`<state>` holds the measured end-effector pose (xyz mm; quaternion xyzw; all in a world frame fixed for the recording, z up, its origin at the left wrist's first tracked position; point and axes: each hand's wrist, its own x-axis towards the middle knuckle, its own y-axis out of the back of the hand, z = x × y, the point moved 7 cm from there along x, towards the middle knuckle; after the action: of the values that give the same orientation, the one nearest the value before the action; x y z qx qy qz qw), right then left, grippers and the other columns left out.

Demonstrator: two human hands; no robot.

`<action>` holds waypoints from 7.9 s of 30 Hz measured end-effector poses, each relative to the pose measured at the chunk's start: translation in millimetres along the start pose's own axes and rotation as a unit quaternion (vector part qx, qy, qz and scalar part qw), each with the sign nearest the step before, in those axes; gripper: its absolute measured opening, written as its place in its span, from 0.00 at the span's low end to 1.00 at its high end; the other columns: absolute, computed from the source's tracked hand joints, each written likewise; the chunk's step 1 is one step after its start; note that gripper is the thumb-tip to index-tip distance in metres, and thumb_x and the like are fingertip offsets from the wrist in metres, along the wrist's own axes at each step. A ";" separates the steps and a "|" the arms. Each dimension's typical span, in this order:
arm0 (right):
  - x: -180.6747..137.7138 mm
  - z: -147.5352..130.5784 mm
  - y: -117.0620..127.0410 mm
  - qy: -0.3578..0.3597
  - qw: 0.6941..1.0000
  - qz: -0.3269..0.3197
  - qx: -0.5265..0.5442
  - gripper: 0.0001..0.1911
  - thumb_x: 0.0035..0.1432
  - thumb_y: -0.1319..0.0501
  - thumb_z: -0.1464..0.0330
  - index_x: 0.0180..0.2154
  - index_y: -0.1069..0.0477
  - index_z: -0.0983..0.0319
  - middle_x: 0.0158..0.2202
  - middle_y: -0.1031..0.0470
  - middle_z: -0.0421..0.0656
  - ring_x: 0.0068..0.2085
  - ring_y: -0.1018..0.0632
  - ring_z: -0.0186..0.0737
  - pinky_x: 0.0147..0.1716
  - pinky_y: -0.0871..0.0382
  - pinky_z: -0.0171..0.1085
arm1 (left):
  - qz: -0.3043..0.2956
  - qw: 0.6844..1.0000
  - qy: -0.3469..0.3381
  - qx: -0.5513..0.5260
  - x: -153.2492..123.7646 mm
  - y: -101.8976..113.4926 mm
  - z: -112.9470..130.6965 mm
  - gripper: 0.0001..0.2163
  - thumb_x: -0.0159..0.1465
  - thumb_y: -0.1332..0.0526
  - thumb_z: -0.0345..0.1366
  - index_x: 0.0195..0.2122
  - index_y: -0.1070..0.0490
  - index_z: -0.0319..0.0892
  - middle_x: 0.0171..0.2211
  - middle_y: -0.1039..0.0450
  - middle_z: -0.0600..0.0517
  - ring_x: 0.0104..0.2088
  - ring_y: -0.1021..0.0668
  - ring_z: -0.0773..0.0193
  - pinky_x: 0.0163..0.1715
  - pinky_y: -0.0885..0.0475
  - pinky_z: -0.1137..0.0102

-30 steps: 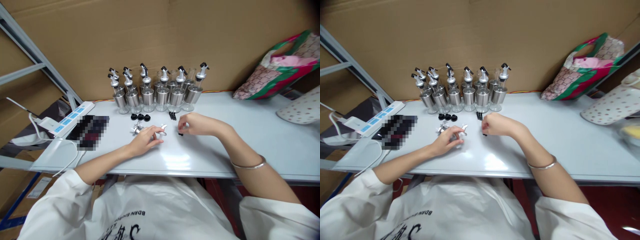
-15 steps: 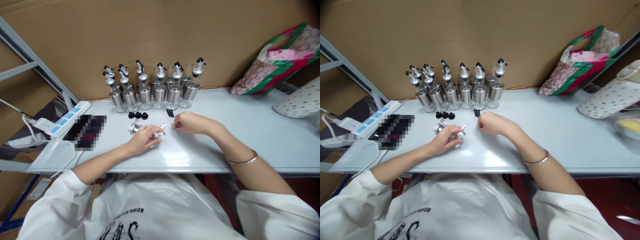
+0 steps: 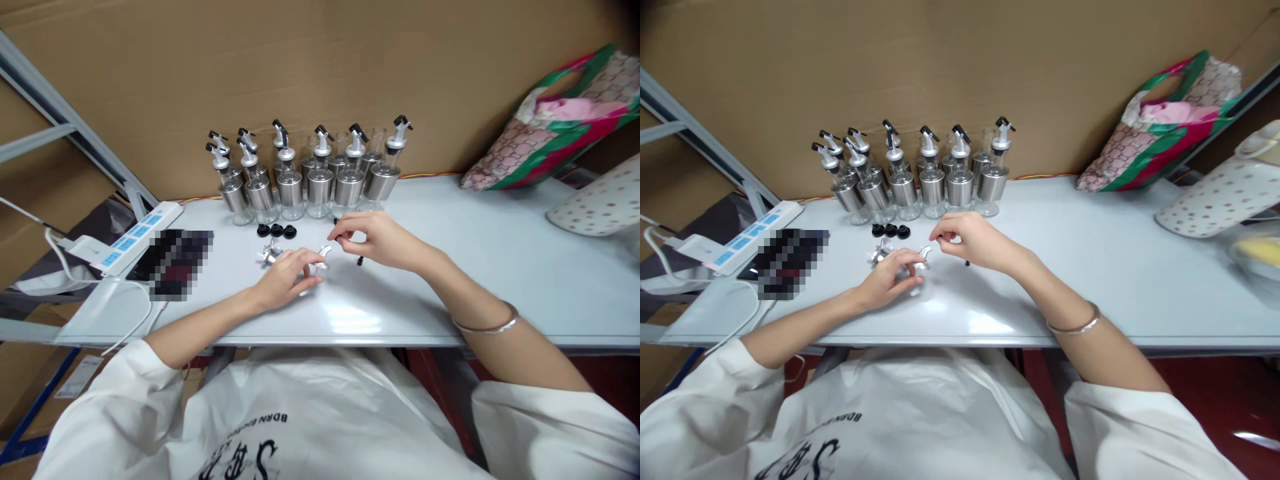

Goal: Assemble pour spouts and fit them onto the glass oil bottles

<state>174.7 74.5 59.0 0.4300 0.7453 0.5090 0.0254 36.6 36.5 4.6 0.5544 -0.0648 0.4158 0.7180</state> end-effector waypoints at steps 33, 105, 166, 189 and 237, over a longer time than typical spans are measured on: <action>0.0 -6.8 -0.4 0.005 0.999 -0.009 0.035 0.03 0.55 0.40 0.69 0.32 0.30 0.62 0.28 0.26 0.41 0.30 0.27 0.35 0.32 0.35 0.33 | 0.017 1.000 0.002 0.003 -0.4 2.5 -1.6 0.12 0.67 0.45 0.41 0.49 0.38 0.43 0.40 0.27 0.50 0.29 0.25 0.69 0.40 0.32 0.67; -7.5 -15.1 -50.2 -0.120 0.730 -0.188 0.646 0.13 0.57 0.37 0.65 0.41 0.31 0.66 0.22 0.43 0.34 0.25 0.42 0.30 0.29 0.46 0.35 | 0.119 0.979 -0.147 0.074 -3.6 25.2 11.2 0.22 0.66 0.43 0.45 0.57 0.49 0.46 0.44 0.26 0.47 0.33 0.24 0.65 0.41 0.31 0.64; 1.0 14.4 -35.7 -0.109 0.925 -0.014 0.363 0.15 0.51 0.33 0.61 0.33 0.34 0.62 0.28 0.27 0.41 0.30 0.27 0.35 0.34 0.34 0.37 | 0.113 0.860 0.273 -0.416 -6.0 6.7 -27.0 0.17 0.58 0.35 0.45 0.41 0.38 0.43 0.35 0.33 0.55 0.25 0.26 0.74 0.30 0.31 0.72; -1.2 9.3 -40.0 -0.078 0.939 -0.038 0.333 0.14 0.51 0.34 0.61 0.29 0.35 0.62 0.23 0.32 0.37 0.25 0.31 0.32 0.26 0.37 0.34 | 0.078 0.857 0.277 -0.428 -5.1 4.3 -24.6 0.18 0.55 0.32 0.45 0.32 0.41 0.41 0.28 0.28 0.56 0.23 0.25 0.72 0.27 0.32 0.74; -4.7 -12.3 -46.7 -0.088 0.970 -0.060 0.218 0.17 0.54 0.42 0.67 0.45 0.27 0.65 0.27 0.22 0.41 0.27 0.24 0.35 0.31 0.30 0.34 | 0.069 0.866 0.243 -0.431 -6.6 1.7 -23.9 0.18 0.58 0.36 0.48 0.36 0.43 0.44 0.35 0.36 0.55 0.31 0.26 0.71 0.36 0.27 0.71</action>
<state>143.1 57.1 26.5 0.4226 0.8577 0.2915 0.0274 22.4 53.4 -6.9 0.0650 -0.0994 0.5167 0.8479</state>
